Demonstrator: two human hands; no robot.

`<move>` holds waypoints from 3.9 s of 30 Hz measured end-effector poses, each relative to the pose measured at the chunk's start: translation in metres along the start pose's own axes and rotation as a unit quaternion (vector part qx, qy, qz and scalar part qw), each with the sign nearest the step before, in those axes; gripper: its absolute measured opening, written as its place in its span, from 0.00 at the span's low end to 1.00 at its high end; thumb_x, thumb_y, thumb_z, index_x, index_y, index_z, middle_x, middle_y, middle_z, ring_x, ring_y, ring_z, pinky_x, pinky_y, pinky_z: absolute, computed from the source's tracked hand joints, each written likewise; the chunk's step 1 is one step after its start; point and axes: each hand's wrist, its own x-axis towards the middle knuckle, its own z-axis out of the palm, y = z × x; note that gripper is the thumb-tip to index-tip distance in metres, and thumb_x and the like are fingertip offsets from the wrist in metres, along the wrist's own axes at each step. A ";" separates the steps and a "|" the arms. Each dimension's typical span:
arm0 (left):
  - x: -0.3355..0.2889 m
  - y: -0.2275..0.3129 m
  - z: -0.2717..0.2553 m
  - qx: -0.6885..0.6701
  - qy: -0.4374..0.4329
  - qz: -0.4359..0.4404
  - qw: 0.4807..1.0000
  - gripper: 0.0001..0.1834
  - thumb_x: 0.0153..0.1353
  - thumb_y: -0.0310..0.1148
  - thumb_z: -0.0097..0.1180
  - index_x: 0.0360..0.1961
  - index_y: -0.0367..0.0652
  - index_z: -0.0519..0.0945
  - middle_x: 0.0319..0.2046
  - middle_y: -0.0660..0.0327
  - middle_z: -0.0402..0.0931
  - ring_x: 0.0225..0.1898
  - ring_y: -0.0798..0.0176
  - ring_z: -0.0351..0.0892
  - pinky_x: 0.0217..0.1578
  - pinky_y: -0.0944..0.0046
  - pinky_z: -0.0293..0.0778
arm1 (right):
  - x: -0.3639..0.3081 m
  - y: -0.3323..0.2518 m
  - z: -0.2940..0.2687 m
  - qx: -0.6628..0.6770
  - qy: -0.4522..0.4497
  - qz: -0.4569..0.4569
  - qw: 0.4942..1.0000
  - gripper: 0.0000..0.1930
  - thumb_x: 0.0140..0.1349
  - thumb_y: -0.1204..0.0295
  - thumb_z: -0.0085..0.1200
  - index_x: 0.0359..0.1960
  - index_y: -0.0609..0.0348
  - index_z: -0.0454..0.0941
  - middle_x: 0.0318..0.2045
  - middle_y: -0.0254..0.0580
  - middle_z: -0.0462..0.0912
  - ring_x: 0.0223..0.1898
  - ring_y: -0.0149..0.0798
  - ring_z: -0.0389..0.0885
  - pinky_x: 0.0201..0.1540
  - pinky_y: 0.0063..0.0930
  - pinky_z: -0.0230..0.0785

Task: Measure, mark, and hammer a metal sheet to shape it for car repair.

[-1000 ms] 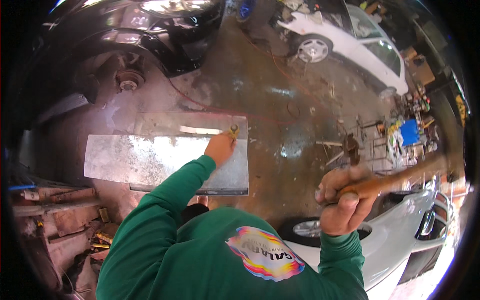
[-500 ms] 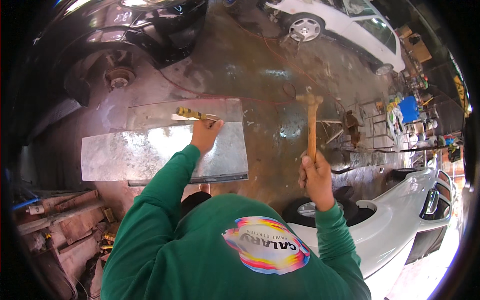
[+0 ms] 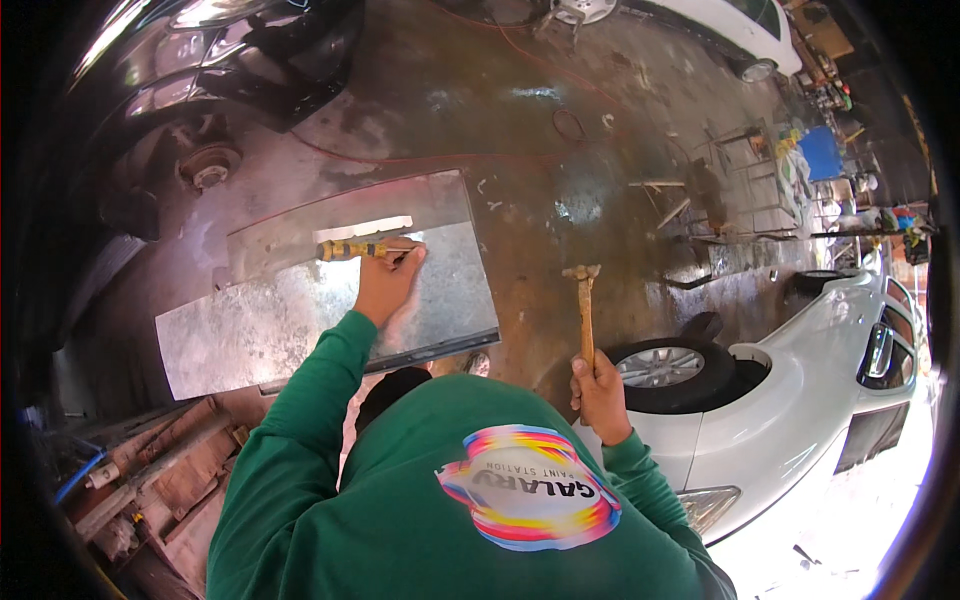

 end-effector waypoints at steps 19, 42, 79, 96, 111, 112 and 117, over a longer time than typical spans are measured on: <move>0.058 0.011 0.000 0.106 -0.143 0.004 0.984 0.17 0.78 0.45 0.63 0.47 0.42 0.92 0.35 0.49 0.90 0.40 0.43 0.91 0.42 0.48 0.83 | -0.014 -0.063 0.089 -0.056 0.027 -0.001 0.998 0.11 0.85 0.65 0.57 0.44 0.57 0.75 0.25 0.29 0.74 0.23 0.23 0.70 0.24 0.25 0.67; 0.064 0.007 0.009 0.197 -0.139 0.119 0.963 0.18 0.78 0.47 0.62 0.42 0.44 0.91 0.30 0.47 0.88 0.34 0.36 0.88 0.38 0.41 0.82 | -0.022 -0.064 0.098 -0.174 0.100 -0.110 0.974 0.15 0.78 0.64 0.62 0.42 0.66 0.76 0.30 0.67 0.79 0.31 0.72 0.78 0.36 0.56 0.72; -0.159 0.061 -0.058 0.167 -0.234 -0.006 0.958 0.20 0.74 0.48 0.64 0.40 0.41 0.92 0.33 0.43 0.90 0.34 0.39 0.91 0.38 0.45 0.84 | -0.084 0.028 0.054 -0.014 0.017 -0.171 0.985 0.09 0.77 0.78 0.60 0.55 0.62 0.83 0.42 0.36 0.87 0.42 0.26 0.83 0.49 0.26 0.79; -0.136 0.166 -0.101 0.210 -0.501 0.184 0.820 0.25 0.70 0.48 0.69 0.53 0.36 0.90 0.42 0.46 0.92 0.41 0.41 0.93 0.44 0.43 0.87 | -0.104 -0.064 0.163 0.351 -0.037 -0.240 0.904 0.19 0.81 0.78 0.56 0.68 0.58 0.68 0.43 0.37 0.77 0.41 0.31 0.80 0.46 0.30 0.81; -0.021 0.018 -0.367 0.382 -0.085 0.072 0.918 0.27 0.63 0.35 0.75 0.61 0.34 0.86 0.58 0.38 0.86 0.61 0.31 0.84 0.62 0.40 0.79 | -0.159 0.034 0.135 0.246 0.177 -0.049 0.952 0.23 0.70 0.80 0.70 0.60 0.56 0.71 0.38 0.34 0.80 0.30 0.28 0.81 0.29 0.25 0.76; -0.029 0.006 -0.382 0.410 -0.085 0.068 0.906 0.29 0.62 0.37 0.76 0.61 0.33 0.86 0.58 0.38 0.86 0.61 0.31 0.84 0.62 0.39 0.79 | -0.157 0.036 0.137 0.242 0.165 -0.044 0.955 0.23 0.70 0.80 0.70 0.60 0.56 0.71 0.38 0.34 0.80 0.30 0.28 0.81 0.29 0.25 0.76; -0.066 -0.061 -0.483 0.482 -0.020 0.045 0.875 0.38 0.61 0.47 0.78 0.65 0.31 0.83 0.59 0.35 0.85 0.63 0.31 0.83 0.67 0.38 0.77 | -0.147 0.023 0.150 0.182 0.159 -0.043 0.969 0.23 0.68 0.83 0.70 0.59 0.53 0.74 0.37 0.34 0.82 0.27 0.29 0.81 0.26 0.27 0.78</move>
